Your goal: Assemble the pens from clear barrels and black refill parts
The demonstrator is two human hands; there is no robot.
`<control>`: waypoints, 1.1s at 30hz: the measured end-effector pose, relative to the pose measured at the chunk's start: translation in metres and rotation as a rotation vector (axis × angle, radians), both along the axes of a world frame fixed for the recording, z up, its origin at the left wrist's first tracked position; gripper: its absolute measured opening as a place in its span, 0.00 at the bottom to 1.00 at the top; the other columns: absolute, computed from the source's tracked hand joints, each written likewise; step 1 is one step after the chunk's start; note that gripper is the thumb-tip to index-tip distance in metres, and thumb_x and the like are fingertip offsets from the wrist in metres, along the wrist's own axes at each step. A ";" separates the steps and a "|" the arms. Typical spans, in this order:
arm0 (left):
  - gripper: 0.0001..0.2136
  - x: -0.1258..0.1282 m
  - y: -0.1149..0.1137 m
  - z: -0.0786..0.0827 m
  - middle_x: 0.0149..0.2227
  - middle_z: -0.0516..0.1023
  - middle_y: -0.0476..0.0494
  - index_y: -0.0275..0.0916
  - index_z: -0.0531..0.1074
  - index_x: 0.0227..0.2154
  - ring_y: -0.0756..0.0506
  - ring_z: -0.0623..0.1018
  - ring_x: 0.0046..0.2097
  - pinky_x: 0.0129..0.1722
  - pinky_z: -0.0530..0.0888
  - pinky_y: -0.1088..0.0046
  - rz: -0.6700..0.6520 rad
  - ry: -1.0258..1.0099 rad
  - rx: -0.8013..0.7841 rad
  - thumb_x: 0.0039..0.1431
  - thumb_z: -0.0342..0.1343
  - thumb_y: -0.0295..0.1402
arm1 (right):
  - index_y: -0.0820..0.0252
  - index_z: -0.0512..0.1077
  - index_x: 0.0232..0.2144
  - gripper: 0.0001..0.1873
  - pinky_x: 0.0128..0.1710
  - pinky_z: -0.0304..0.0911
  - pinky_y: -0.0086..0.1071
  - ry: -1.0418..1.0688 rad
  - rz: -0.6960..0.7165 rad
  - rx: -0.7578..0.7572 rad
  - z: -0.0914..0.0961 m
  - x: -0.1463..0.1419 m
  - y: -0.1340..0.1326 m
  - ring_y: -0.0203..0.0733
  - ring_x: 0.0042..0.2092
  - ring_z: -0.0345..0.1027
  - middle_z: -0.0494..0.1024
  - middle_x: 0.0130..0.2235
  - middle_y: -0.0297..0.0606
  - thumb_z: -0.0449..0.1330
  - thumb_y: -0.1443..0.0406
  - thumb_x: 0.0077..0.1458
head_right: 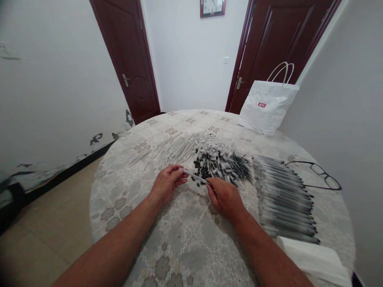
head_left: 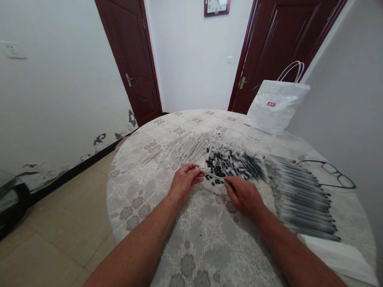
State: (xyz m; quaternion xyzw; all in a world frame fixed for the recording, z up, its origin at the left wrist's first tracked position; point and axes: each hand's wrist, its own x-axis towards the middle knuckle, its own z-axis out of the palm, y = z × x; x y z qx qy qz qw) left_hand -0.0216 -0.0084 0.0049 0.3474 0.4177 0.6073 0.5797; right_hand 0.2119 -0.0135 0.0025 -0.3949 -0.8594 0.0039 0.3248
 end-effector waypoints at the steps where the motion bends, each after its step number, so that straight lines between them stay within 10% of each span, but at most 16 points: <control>1: 0.15 0.000 0.000 0.000 0.38 0.80 0.39 0.35 0.73 0.40 0.45 0.81 0.39 0.37 0.79 0.70 -0.005 0.007 -0.007 0.51 0.67 0.36 | 0.60 0.72 0.47 0.13 0.42 0.67 0.33 0.001 0.005 0.005 0.000 0.000 0.000 0.43 0.40 0.74 0.79 0.40 0.43 0.51 0.63 0.65; 14: 0.15 -0.009 0.001 0.008 0.33 0.81 0.42 0.34 0.75 0.37 0.45 0.82 0.35 0.42 0.80 0.65 -0.096 0.106 -0.047 0.49 0.68 0.36 | 0.59 0.75 0.45 0.13 0.44 0.66 0.33 0.163 0.031 -0.162 0.003 0.004 -0.007 0.42 0.41 0.75 0.81 0.41 0.41 0.54 0.62 0.63; 26: 0.17 -0.012 0.003 0.007 0.33 0.81 0.41 0.34 0.75 0.39 0.43 0.82 0.36 0.43 0.79 0.64 -0.125 0.199 -0.038 0.50 0.67 0.39 | 0.59 0.68 0.30 0.19 0.14 0.49 0.22 0.737 0.054 -1.137 0.002 -0.005 -0.001 0.28 0.17 0.57 0.70 0.23 0.29 0.60 0.49 0.55; 29: 0.18 -0.010 0.006 0.005 0.34 0.81 0.41 0.34 0.74 0.40 0.45 0.82 0.35 0.42 0.79 0.66 -0.090 0.187 -0.057 0.51 0.66 0.40 | 0.59 0.70 0.32 0.20 0.16 0.53 0.23 0.664 0.078 -1.105 0.003 -0.005 0.001 0.29 0.17 0.58 0.71 0.24 0.30 0.55 0.49 0.60; 33: 0.17 -0.004 0.004 0.003 0.32 0.80 0.44 0.35 0.73 0.39 0.45 0.81 0.35 0.41 0.79 0.66 -0.082 0.207 -0.038 0.51 0.65 0.41 | 0.58 0.74 0.42 0.13 0.35 0.65 0.29 0.341 0.054 -0.596 0.006 -0.004 0.001 0.36 0.32 0.70 0.77 0.33 0.36 0.55 0.57 0.63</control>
